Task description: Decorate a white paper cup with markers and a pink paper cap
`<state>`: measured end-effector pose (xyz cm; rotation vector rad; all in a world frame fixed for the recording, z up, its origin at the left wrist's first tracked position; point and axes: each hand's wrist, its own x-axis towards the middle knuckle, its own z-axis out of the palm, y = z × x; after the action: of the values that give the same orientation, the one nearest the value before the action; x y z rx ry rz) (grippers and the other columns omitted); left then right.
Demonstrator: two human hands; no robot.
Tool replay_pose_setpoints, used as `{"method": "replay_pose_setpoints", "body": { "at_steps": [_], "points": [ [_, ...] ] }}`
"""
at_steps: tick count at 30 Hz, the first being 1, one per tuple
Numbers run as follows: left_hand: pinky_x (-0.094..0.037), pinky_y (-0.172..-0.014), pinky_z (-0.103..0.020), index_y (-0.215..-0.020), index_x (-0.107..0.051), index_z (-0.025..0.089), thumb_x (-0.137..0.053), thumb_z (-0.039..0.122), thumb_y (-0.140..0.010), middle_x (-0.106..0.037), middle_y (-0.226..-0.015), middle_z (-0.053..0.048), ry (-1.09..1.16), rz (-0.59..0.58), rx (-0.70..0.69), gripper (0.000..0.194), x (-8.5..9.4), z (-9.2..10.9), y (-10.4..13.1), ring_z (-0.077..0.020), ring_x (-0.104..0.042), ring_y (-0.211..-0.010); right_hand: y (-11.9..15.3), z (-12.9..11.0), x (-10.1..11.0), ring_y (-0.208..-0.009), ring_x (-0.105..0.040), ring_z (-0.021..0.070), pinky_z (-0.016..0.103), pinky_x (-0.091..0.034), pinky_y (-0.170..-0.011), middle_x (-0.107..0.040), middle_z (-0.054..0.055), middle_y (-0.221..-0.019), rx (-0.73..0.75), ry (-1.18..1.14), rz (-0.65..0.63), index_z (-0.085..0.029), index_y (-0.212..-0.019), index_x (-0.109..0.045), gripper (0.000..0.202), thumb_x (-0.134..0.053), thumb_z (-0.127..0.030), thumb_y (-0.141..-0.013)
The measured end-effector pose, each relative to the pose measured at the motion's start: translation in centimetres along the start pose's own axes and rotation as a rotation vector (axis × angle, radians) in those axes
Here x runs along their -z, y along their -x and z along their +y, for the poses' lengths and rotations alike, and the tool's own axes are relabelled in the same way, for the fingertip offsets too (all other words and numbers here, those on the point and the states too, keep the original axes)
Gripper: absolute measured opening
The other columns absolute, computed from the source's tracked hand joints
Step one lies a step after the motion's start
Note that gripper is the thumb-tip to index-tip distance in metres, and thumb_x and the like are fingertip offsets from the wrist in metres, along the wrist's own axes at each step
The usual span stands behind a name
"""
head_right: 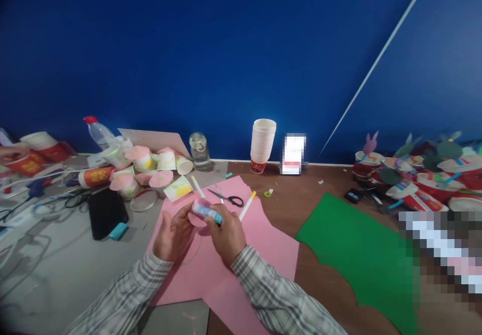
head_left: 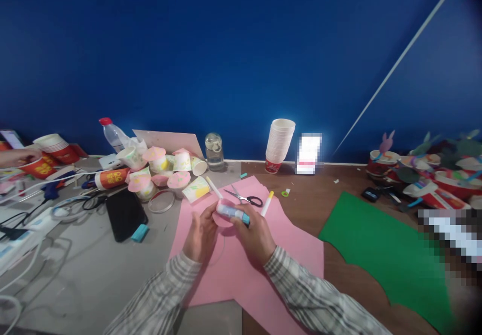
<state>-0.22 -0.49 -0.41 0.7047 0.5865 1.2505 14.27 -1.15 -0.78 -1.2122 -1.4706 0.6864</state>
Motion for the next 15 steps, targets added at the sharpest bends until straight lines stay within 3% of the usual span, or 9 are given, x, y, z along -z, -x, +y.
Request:
{"method": "replay_pose_setpoints", "body": {
  "at_steps": [4,7,12,15],
  "points": [
    [-0.048,-0.075,-0.04,-0.087,-0.063,0.01,-0.039,0.073,-0.068,-0.068,-0.091,-0.015,0.021,0.089,0.028,0.07,1.0,1.2,-1.0,-0.031,-0.059,-0.09,0.1,-0.8,0.5,-0.057,-0.056,0.0202,0.032,-0.035,-0.062,-0.068,0.004,-0.069,0.424,0.424,-0.166,-0.025,-0.105,-0.062,0.024,-0.057,-0.028,-0.082],
    [-0.049,-0.073,-0.04,-0.096,-0.061,0.01,-0.035,0.073,-0.069,-0.068,-0.093,-0.016,0.03,0.104,0.068,0.073,1.3,1.2,-1.1,-0.0305,-0.06,-0.089,0.1,-1.0,0.5,-0.051,-0.052,0.0186,0.031,-0.032,-0.058,-0.064,0.002,-0.062,0.58,0.618,-0.178,-0.023,-0.113,-0.058,0.03,-0.053,-0.026,-0.084],
    [-0.038,-0.093,-0.042,-0.102,-0.059,0.009,-0.043,0.074,-0.064,-0.063,-0.106,-0.015,0.006,0.072,0.039,0.077,0.5,0.5,-0.6,-0.033,-0.047,-0.109,0.1,-0.5,0.3,-0.055,-0.055,0.021,0.032,-0.034,-0.06,-0.068,0.004,-0.066,0.49,0.561,-0.116,-0.022,-0.112,-0.059,0.03,-0.053,-0.028,-0.082],
    [-0.031,-0.099,-0.045,-0.109,-0.055,0.013,-0.045,0.074,-0.062,-0.061,-0.111,-0.012,0.038,0.051,0.065,0.077,0.1,0.1,-0.3,-0.0331,-0.041,-0.115,0.2,0.0,-0.2,-0.063,-0.058,0.0222,0.031,-0.039,-0.063,-0.072,0.003,-0.075,0.157,0.2,-0.021,-0.025,-0.098,-0.066,0.025,-0.062,-0.027,-0.073]
  ]
}}
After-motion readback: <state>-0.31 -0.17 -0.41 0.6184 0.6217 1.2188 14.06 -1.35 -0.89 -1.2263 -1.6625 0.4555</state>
